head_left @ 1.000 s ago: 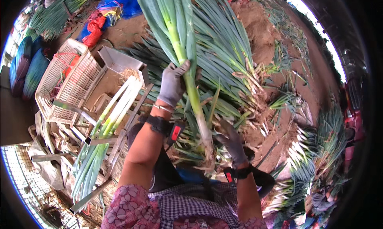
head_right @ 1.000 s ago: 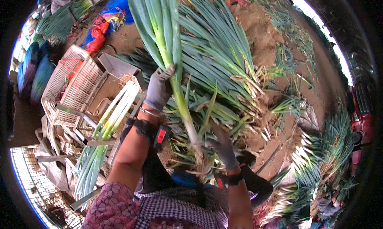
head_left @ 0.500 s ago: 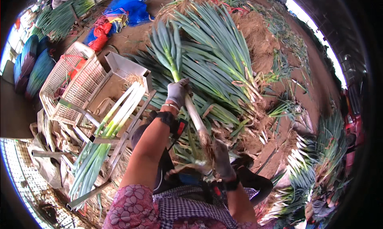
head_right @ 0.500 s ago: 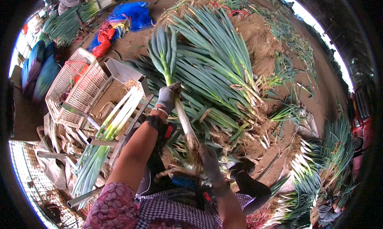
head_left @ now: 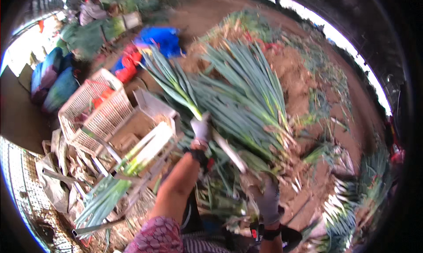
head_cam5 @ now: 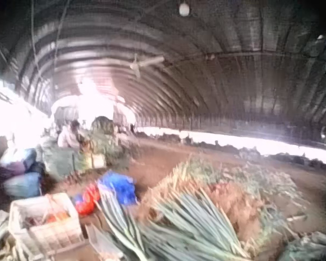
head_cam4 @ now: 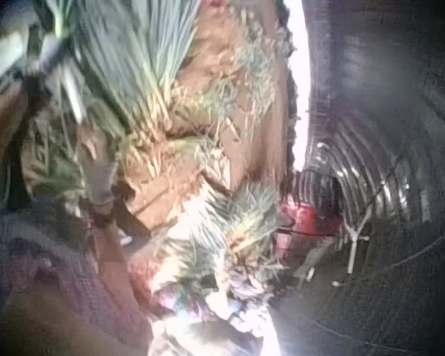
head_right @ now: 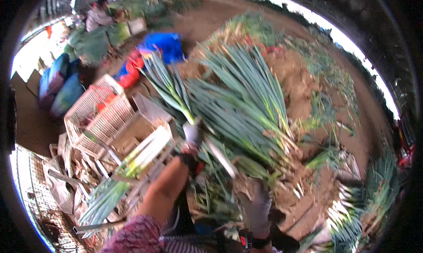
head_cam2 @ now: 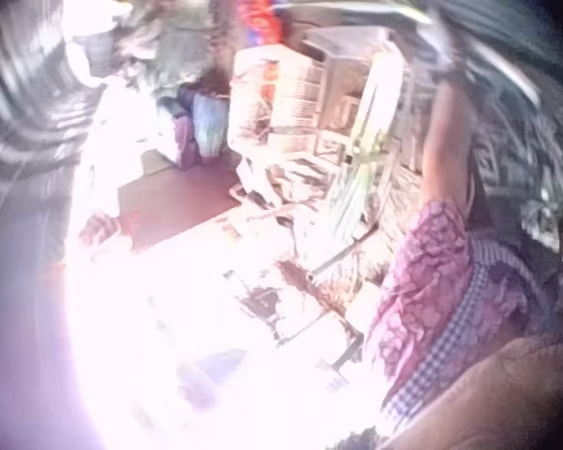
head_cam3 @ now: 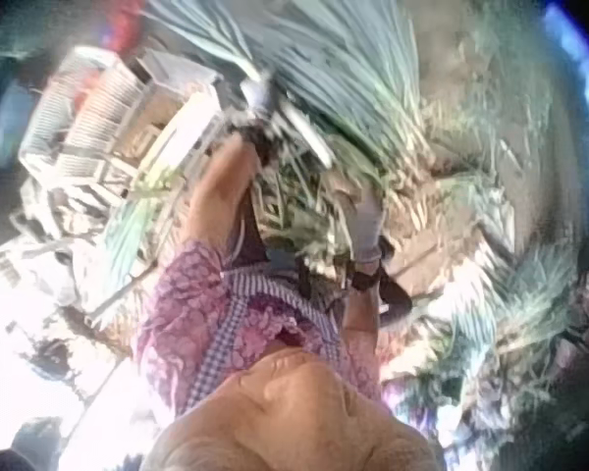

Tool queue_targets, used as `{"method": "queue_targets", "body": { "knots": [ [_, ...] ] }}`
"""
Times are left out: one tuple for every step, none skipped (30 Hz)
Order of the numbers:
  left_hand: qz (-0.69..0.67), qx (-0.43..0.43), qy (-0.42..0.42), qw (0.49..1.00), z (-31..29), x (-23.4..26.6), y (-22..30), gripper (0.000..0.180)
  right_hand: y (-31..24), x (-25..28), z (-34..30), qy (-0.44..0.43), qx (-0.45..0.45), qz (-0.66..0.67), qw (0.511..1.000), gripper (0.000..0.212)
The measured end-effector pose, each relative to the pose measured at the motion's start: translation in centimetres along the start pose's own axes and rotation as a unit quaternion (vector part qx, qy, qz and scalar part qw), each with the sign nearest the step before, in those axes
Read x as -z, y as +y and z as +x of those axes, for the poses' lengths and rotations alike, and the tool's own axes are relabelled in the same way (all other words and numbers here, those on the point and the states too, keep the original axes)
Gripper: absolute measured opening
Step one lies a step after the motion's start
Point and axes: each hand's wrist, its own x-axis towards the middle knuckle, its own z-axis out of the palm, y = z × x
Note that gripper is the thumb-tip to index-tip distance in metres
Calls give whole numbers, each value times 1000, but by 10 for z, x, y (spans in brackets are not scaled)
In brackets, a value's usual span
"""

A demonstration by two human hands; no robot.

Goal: The person picks up a green onion from a pile, peels away the outer layers by hand, and places the cleaned stalk onto a metal rack, repeating the process for a second onion.

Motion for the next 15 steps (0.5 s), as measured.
{"method": "queue_targets", "body": {
  "knots": [
    [7, -24, 2, 1000, -8, -1, -1, 25, -25, -11, 22, -4, 19, 25, 999, 54],
    [-2, 8, 0, 1000, -17, -1, -3, 24, -42, -22, 39, -1, 32, 14, 999, 50],
    [-36, 42, -20, 998, -43, -19, 5, 24, -21, -37, 52, 3, 61, -62, 996, 43],
    [-63, 59, -45, 995, -54, -22, 14, 23, -6, -53, 56, 18, 76, -52, 996, 40],
    [-129, 90, -112, 981, -67, -25, 38, 25, 4, -63, 58, 31, 85, -44, 995, 37],
    [-201, 126, -141, 961, -59, -19, 52, 26, -3, -57, 58, 7, 42, 51, 998, 30],
    [-273, 161, -167, 934, -55, -9, 64, 28, 2, -60, 56, 7, 51, 53, 997, 30],
    [-300, 177, -169, 922, -49, -4, 74, 32, 10, -66, 52, 11, 57, 81, 995, 28],
    [-316, 163, -231, 906, -48, 5, 81, 27, 17, -69, 49, 14, 59, 107, 992, 25],
    [-299, 145, -232, 914, -46, 13, 82, 25, 1, -70, 47, 31, 28, 119, 992, 27],
    [-282, 132, -236, 921, -43, 15, 83, 24, -10, -69, 48, 30, 29, 120, 992, 27],
    [-281, 132, -236, 921, -41, 17, 82, 24, -18, -69, 50, 6, 17, 105, 994, 30],
    [-297, 148, -248, 910, -42, 16, 81, 22, -22, -68, 51, -17, 3, 88, 996, 32],
    [-312, 164, -260, 899, -44, 17, 79, 20, -20, -71, 53, -26, -7, 83, 996, 35],
    [-309, 148, -280, 897, -39, 18, 73, 26, -15, -76, 55, -28, -12, 83, 996, 35]
  ]
}}
